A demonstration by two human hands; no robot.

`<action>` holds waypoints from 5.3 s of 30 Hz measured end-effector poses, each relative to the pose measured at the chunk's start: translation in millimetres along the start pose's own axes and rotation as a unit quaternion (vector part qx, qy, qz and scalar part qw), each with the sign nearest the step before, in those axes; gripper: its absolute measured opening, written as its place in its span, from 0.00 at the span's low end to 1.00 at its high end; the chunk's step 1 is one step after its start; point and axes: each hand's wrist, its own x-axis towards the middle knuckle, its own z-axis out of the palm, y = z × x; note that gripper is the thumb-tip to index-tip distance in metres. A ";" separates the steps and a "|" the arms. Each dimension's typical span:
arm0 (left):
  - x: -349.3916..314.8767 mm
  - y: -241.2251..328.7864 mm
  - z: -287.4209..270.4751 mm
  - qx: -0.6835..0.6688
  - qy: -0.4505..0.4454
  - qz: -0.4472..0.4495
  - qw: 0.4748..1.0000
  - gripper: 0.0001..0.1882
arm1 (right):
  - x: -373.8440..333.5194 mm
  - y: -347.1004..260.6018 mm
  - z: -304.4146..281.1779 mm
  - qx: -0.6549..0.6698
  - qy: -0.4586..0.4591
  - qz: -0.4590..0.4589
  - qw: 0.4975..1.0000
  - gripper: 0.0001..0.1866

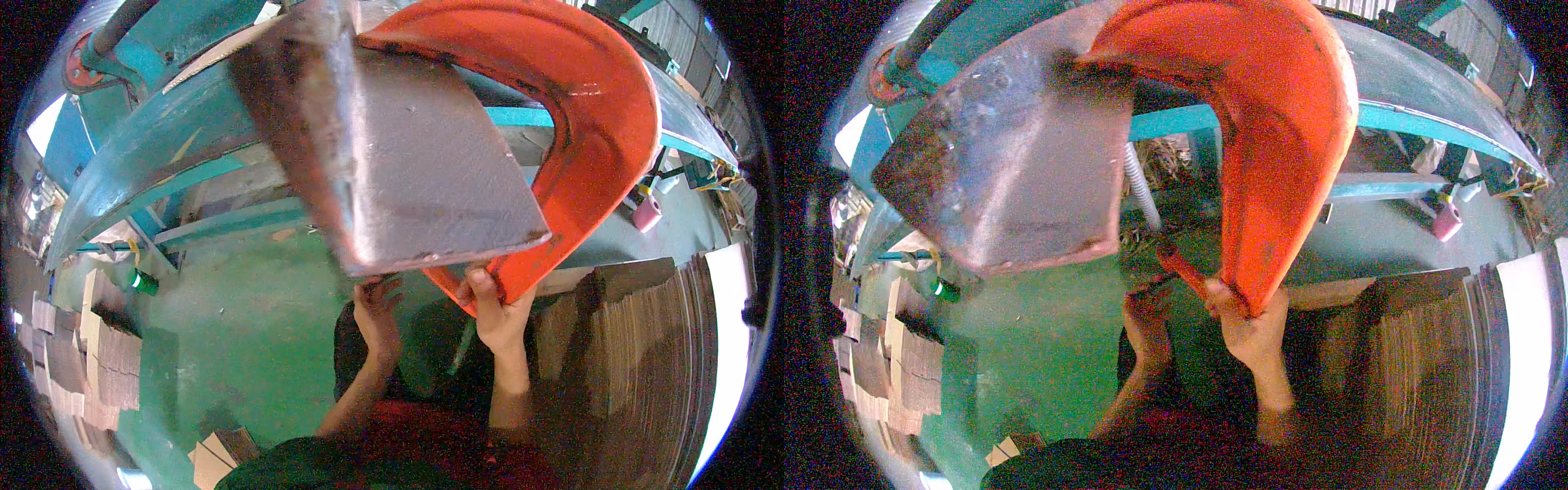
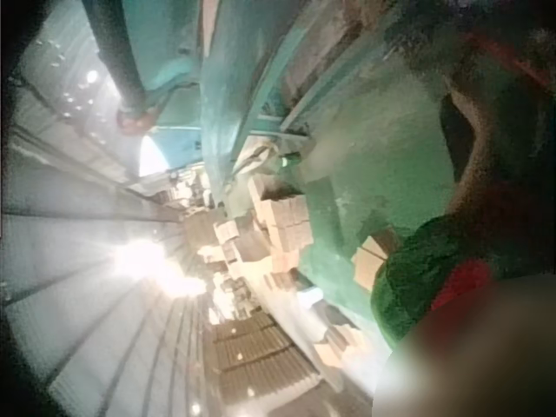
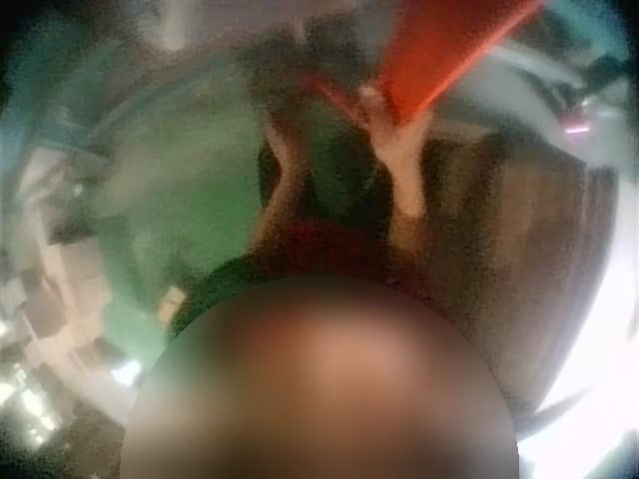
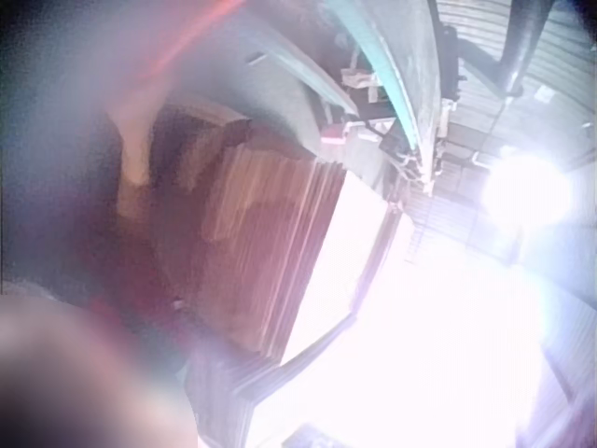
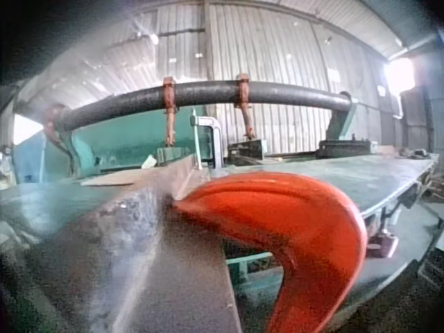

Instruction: The person uses a utility knife to cut a piece of cardboard on a green industrial machine. They measure the cardboard with a tape measure, clamp it with a C-clamp, and make precise cuts along marked lines.

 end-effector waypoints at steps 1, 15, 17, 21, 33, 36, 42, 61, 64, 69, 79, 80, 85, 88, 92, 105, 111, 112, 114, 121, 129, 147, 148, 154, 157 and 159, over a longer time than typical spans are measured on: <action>-12.8 1.0 -0.9 0.036 -0.018 0.024 0.999 0.31 | -2.0 0.2 1.6 0.001 0.010 -0.005 1.000 0.11; 64.9 -0.5 10.3 0.112 -0.178 -0.105 0.972 0.27 | 16.4 2.5 -28.8 -0.001 -0.104 -0.010 0.995 0.12; 73.0 -0.6 21.9 0.051 -0.265 -0.187 0.945 0.25 | 14.6 3.3 -31.1 -0.035 -0.105 -0.024 0.994 0.15; 73.6 1.7 40.0 0.014 -0.361 -0.266 0.894 0.22 | 11.4 3.9 -33.2 -0.023 -0.109 -0.013 0.994 0.17; 88.0 -60.2 44.5 -0.238 -0.361 -0.314 0.845 0.19 | 14.8 6.8 -22.0 -0.041 -0.111 0.007 0.993 0.17; 80.8 -52.4 38.6 -0.175 -0.332 -0.249 0.893 0.19 | 13.2 8.0 -22.2 -0.033 -0.090 0.002 0.995 0.16; 9.0 -14.8 17.1 -0.048 -0.184 -0.027 0.981 0.31 | 12.8 9.3 -19.4 -0.037 -0.075 -0.001 0.996 0.15; 151.3 -91.2 44.6 -0.077 -0.307 -0.221 0.923 0.32 | -1.6 8.1 -13.4 -0.023 -0.086 0.015 0.996 0.14; 165.9 -74.3 37.6 0.013 -0.468 -0.308 0.828 0.30 | -2.8 0.0 -9.0 -0.025 -0.085 0.033 0.995 0.14; 124.6 -1.7 65.0 0.069 -0.163 0.189 0.966 0.23 | -0.8 -0.4 -4.7 -0.057 -0.069 -0.021 0.996 0.13; 36.8 90.1 110.5 0.172 -0.216 0.386 0.880 0.23 | -16.6 3.8 7.3 -0.054 -0.059 -0.024 0.996 0.08; 35.8 90.7 115.0 0.176 -0.225 0.398 0.872 0.23 | -19.3 3.4 10.4 -0.044 -0.048 -0.012 0.998 0.08; 40.7 97.8 138.9 0.167 -0.231 0.382 0.879 0.22 | -22.3 4.1 16.4 -0.022 -0.027 0.019 0.999 0.07; 43.2 94.2 149.1 0.147 -0.205 0.430 0.867 0.20 | -18.4 3.3 12.6 -0.018 -0.025 -0.009 0.999 0.07; 60.4 87.5 139.5 0.154 -0.216 0.444 0.856 0.18 | -18.9 -0.2 15.7 -0.015 -0.026 0.005 1.000 0.08; 105.2 72.7 112.1 0.217 -0.376 0.312 0.845 0.22 | -5.7 -11.2 0.8 -0.061 -0.075 -0.008 0.995 0.06; 80.9 45.5 145.6 0.401 -0.126 0.424 0.803 0.18 | -10.7 -9.5 12.7 -0.056 -0.039 0.009 0.998 0.05; 82.4 43.0 147.1 0.358 -0.148 0.355 0.851 0.17 | -12.0 -8.4 16.4 -0.063 -0.041 -0.015 0.997 0.04; 85.6 42.5 147.3 0.347 -0.161 0.442 0.811 0.16 | -10.2 -8.9 16.8 -0.075 -0.055 -0.048 0.995 0.04; 127.8 119.9 139.6 -0.005 -0.594 -0.079 0.800 0.07 | -10.8 -13.8 16.6 -0.083 -0.085 -0.050 0.992 0.04; 54.1 45.8 153.7 0.240 -0.151 0.453 0.845 0.20 | -9.4 -11.3 14.2 -0.053 -0.055 0.000 0.997 0.03; 46.6 54.8 141.1 0.296 -0.188 0.389 0.852 0.28 | -13.6 -4.1 12.9 -0.048 -0.063 0.007 0.997 0.04; 41.3 62.1 148.6 0.302 -0.161 0.369 0.864 0.28 | -13.9 -3.6 13.5 -0.048 -0.068 0.024 0.996 0.09; 96.0 122.8 129.0 0.061 -0.408 -0.101 0.905 0.14 | -15.8 -8.0 17.3 -0.102 -0.067 -0.018 0.992 0.04; 117.3 133.4 135.8 0.007 -0.582 -0.116 0.805 0.10 | -12.9 -8.8 16.5 -0.065 -0.090 0.013 0.994 0.04; 110.0 140.6 140.7 0.038 -0.616 0.013 0.787 0.12 | -11.6 -8.1 15.3 -0.068 -0.099 -0.002 0.993 0.04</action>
